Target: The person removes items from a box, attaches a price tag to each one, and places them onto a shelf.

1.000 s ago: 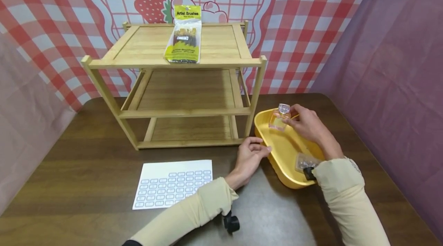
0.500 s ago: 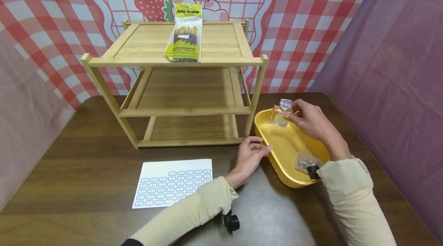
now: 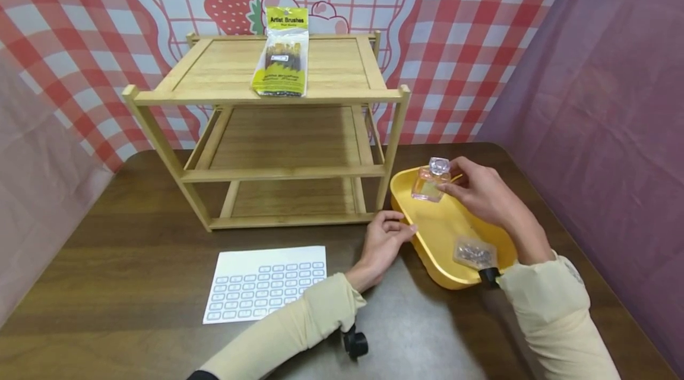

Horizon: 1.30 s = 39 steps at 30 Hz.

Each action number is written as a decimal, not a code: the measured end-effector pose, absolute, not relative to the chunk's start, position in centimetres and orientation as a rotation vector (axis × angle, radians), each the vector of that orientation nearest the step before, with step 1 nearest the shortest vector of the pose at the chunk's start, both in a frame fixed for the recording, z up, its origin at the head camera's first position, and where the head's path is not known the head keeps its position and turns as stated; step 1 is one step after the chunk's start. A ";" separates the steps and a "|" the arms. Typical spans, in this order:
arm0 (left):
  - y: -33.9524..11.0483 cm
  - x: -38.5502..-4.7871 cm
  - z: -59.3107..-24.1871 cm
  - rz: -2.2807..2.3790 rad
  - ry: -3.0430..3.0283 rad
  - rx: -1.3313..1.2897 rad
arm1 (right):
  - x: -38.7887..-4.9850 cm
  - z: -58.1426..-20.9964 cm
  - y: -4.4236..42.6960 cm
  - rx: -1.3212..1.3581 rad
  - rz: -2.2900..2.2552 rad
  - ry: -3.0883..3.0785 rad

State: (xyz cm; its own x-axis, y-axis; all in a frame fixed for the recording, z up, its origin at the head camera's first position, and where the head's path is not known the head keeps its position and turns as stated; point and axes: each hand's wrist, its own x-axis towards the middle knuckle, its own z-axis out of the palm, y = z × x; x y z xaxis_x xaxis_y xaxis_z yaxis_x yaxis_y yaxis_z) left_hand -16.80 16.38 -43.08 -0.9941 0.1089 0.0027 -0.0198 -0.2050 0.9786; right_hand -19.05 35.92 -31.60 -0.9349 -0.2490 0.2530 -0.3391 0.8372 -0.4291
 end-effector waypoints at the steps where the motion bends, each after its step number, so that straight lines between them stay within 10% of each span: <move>1: 16.4 -16.8 -43.1 2.374 1.926 0.109 | -18.9 -31.5 35.8 0.465 0.715 -2.829; 39: 11.5 -15.2 -43.3 2.351 1.568 0.245 | -16.2 -33.2 31.0 0.794 0.880 -2.684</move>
